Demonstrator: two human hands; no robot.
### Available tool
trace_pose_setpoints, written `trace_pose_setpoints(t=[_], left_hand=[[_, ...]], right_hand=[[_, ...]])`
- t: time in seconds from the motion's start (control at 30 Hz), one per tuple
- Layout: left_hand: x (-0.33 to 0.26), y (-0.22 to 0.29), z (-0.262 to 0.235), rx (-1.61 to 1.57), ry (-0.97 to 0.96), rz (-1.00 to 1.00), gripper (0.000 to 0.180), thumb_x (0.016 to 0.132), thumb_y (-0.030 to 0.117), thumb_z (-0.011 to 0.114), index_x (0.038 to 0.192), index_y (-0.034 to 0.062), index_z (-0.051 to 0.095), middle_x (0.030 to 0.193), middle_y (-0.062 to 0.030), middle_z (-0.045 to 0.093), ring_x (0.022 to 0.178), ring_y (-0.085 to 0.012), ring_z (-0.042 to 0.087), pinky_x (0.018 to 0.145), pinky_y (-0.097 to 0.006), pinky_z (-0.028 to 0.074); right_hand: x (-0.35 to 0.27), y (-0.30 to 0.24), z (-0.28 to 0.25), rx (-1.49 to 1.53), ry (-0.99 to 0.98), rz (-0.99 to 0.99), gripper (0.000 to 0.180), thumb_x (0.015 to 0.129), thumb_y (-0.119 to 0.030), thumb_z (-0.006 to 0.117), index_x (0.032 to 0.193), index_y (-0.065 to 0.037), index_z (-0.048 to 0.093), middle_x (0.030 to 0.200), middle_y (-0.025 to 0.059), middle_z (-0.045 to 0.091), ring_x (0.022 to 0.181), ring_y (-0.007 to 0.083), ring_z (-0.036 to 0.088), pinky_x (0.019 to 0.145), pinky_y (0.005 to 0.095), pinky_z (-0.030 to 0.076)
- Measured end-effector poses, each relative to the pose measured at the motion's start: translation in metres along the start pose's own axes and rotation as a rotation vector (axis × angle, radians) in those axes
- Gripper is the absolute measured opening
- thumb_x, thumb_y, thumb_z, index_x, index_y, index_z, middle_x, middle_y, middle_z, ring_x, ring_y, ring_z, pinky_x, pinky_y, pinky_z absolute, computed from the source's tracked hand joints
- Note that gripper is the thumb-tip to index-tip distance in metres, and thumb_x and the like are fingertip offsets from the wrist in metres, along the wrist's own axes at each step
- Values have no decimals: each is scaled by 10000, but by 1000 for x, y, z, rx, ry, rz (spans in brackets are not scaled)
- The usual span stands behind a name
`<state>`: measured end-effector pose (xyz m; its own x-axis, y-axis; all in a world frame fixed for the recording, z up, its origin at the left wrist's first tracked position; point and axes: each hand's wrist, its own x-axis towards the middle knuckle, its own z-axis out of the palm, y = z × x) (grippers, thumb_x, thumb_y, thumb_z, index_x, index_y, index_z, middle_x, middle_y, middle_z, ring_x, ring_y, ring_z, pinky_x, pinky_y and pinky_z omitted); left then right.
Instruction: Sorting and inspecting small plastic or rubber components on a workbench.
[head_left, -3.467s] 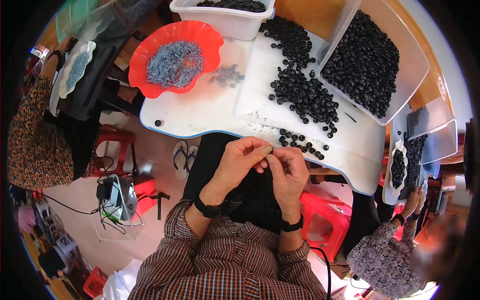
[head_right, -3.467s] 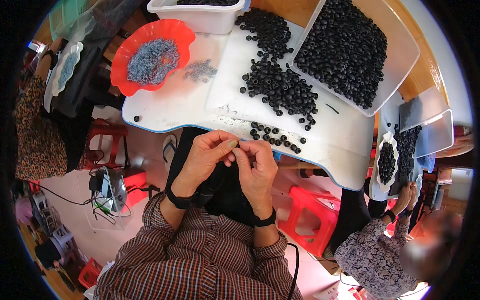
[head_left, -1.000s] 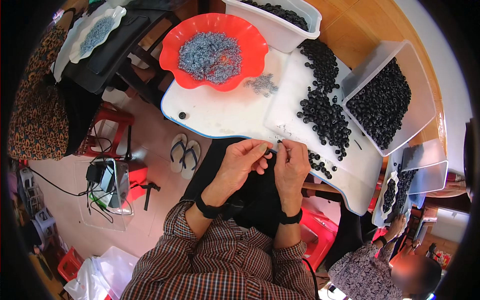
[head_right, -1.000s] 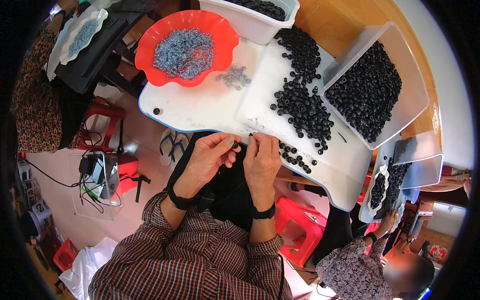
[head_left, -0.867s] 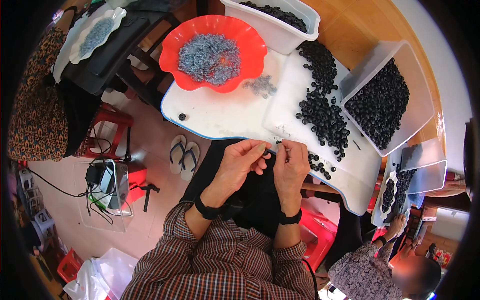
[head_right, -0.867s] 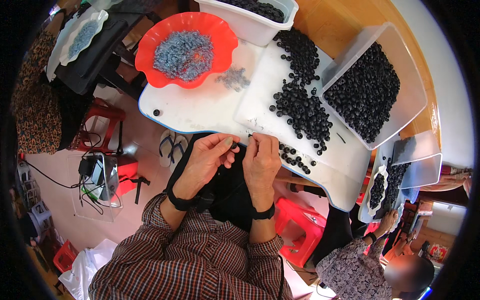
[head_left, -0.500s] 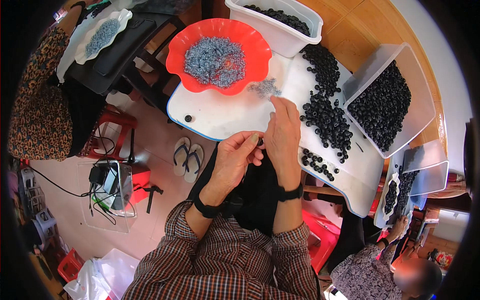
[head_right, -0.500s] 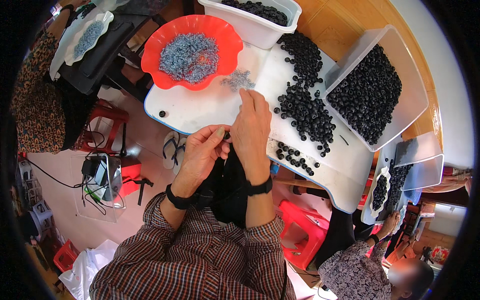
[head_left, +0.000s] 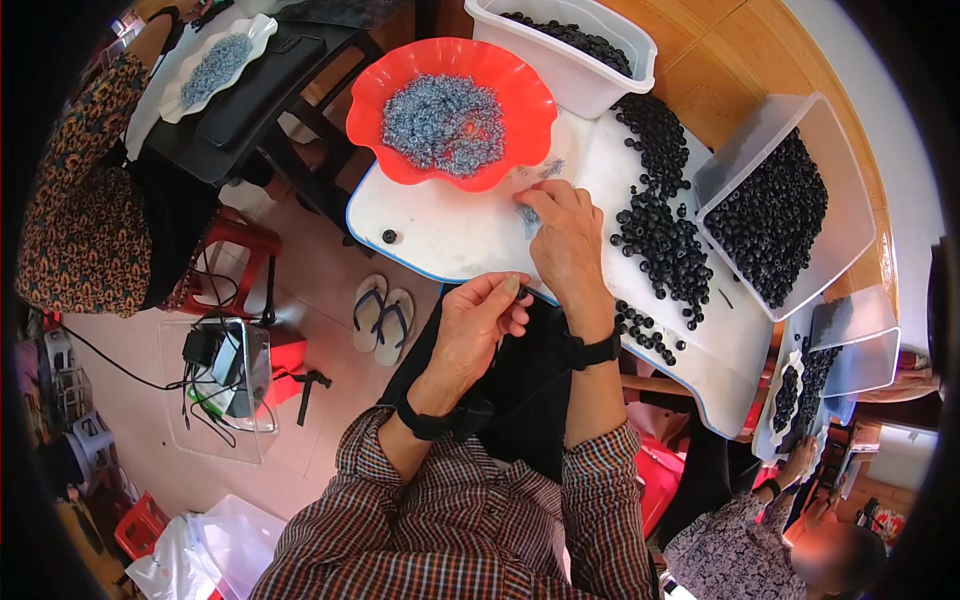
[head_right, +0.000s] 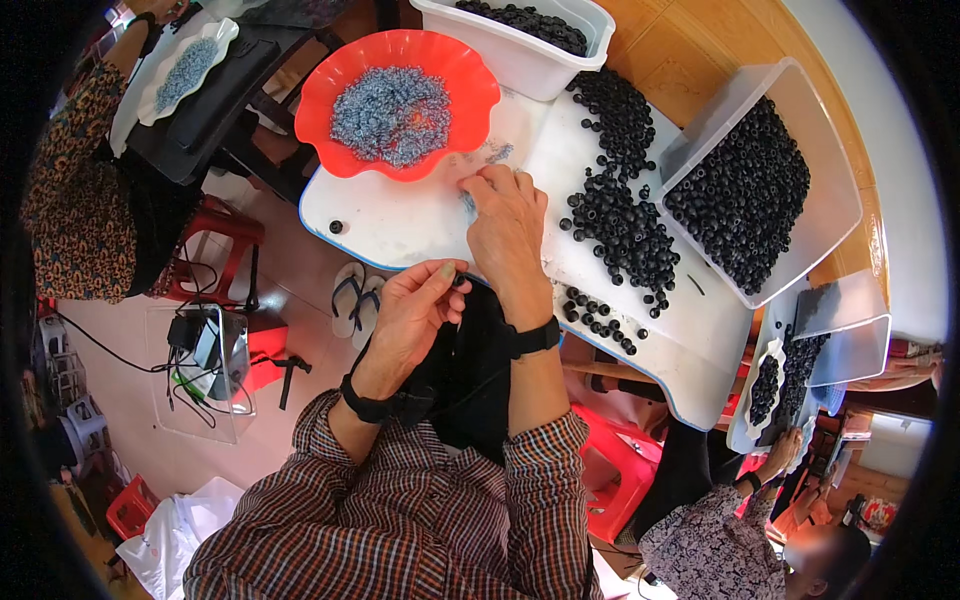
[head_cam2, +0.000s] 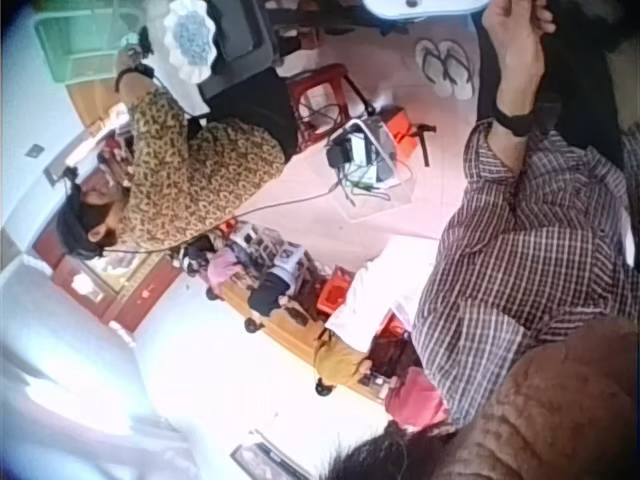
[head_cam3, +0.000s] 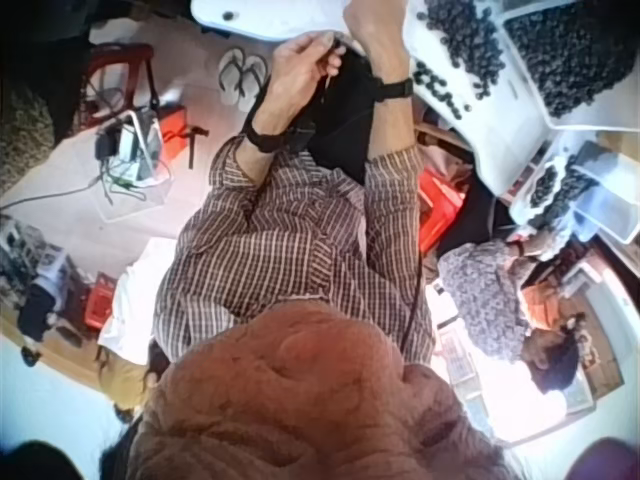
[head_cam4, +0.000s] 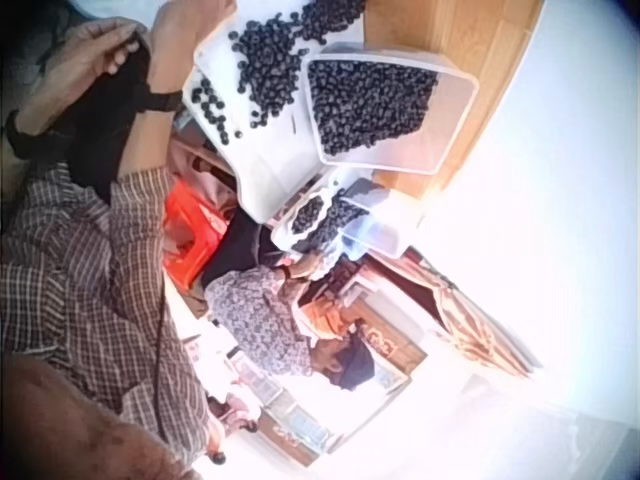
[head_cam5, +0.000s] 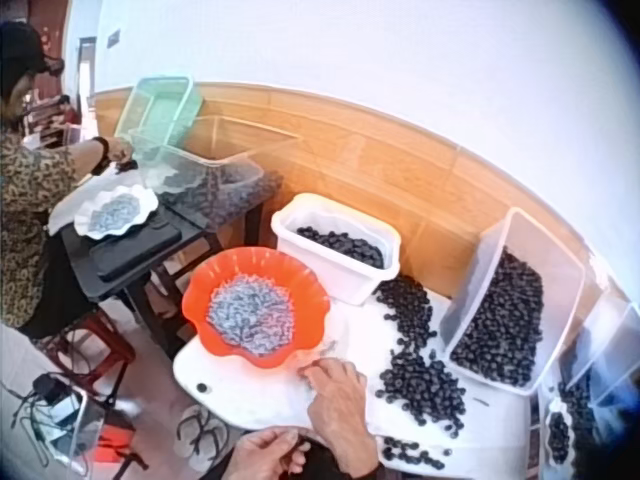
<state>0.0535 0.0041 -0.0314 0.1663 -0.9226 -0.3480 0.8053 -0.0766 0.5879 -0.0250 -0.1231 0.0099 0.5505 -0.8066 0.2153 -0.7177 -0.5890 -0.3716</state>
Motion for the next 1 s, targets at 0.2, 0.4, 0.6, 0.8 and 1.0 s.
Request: trace_pose_setpoints(t=[0.2, 0.4, 0.6, 0.8, 1.0], left_hand=[[-1, 0, 1, -3, 12, -8, 233, 962, 145, 585, 1080, -49, 639, 864, -78, 656, 653, -89, 603, 563, -206, 513], [-2, 0, 0, -11, 21, -16, 236, 958, 161, 596, 1069, -41, 645, 859, -77, 656, 643, -84, 602, 562, -203, 512], [-4, 3, -5, -21, -3, -5, 231, 970, 150, 569, 1087, -35, 641, 894, -92, 668, 662, -92, 603, 583, -206, 492], [-6, 4, -5, -23, -8, -27, 236, 970, 151, 569, 1099, -36, 634, 896, -88, 670, 671, -90, 595, 598, -209, 486], [-5, 6, -6, -92, -11, -50, 227, 966, 157, 580, 1078, -31, 640, 857, -66, 653, 661, -87, 595, 582, -208, 500]], right_hand=[[-11, 16, 0, 252, 197, -86, 391, 724, 138, 539, 1030, -64, 674, 1044, 114, 636, 996, 315, 604, 885, 372, 478], [-27, 19, -12, 400, 340, 73, 213, 791, 81, 595, 984, 4, 646, 959, 154, 639, 783, 259, 646, 705, 339, 521], [-52, 2, -15, 327, 203, 103, 194, 804, 49, 616, 983, -13, 659, 897, 135, 594, 728, 277, 626, 661, 353, 503], [-69, -11, -14, 201, 181, 84, 167, 813, -2, 652, 976, -33, 673, 949, 112, 566, 751, 291, 620, 647, 362, 500], [-73, -10, -5, 52, 171, 64, 151, 821, -17, 657, 969, -49, 662, 971, 107, 558, 780, 263, 618, 660, 351, 503]])
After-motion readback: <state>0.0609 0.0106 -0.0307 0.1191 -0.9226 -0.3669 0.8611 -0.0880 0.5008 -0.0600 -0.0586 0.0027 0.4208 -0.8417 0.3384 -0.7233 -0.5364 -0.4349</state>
